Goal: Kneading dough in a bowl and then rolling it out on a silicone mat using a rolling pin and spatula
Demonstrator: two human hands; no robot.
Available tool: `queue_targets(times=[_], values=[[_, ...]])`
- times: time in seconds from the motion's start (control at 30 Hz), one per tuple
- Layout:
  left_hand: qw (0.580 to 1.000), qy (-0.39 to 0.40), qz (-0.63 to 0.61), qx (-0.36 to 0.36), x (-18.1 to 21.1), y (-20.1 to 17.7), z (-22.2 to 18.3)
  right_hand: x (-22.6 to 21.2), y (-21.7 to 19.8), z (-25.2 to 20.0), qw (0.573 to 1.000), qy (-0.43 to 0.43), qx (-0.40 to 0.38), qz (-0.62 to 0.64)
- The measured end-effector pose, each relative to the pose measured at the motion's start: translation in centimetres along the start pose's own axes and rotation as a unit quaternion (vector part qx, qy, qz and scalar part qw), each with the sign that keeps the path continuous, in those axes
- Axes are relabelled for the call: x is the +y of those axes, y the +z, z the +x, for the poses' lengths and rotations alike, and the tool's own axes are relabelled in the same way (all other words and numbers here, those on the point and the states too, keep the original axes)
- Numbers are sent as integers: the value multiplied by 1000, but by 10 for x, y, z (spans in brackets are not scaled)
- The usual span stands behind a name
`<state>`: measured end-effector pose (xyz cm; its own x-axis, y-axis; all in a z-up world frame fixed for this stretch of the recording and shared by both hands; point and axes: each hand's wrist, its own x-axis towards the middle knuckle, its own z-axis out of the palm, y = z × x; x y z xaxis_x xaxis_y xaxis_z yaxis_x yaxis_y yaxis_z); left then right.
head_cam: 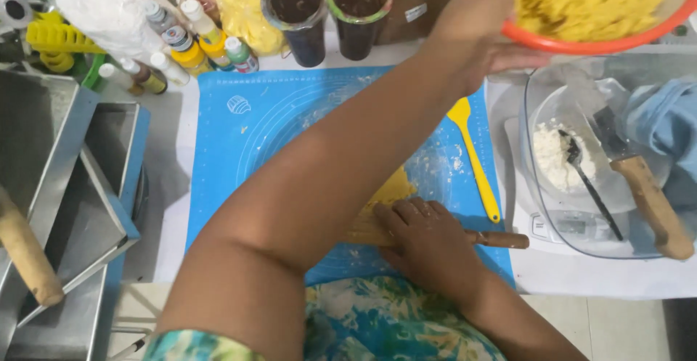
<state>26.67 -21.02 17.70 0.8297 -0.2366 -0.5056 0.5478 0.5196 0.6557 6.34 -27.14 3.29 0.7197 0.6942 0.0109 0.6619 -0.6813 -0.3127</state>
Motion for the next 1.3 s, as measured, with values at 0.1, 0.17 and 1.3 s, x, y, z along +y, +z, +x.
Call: queue_targets(times=[0.1,0.17,1.3], values=[[999,8,-10,-32,-16,30,44,2,1,-1,1000,-2,-5,13],[999,17,-10,-51,-20,41,57,5,1,-4,1000,-4,-3,19],[460,554,672,175,-55,-198,-51,5,-48,67,992,120,-30,31]])
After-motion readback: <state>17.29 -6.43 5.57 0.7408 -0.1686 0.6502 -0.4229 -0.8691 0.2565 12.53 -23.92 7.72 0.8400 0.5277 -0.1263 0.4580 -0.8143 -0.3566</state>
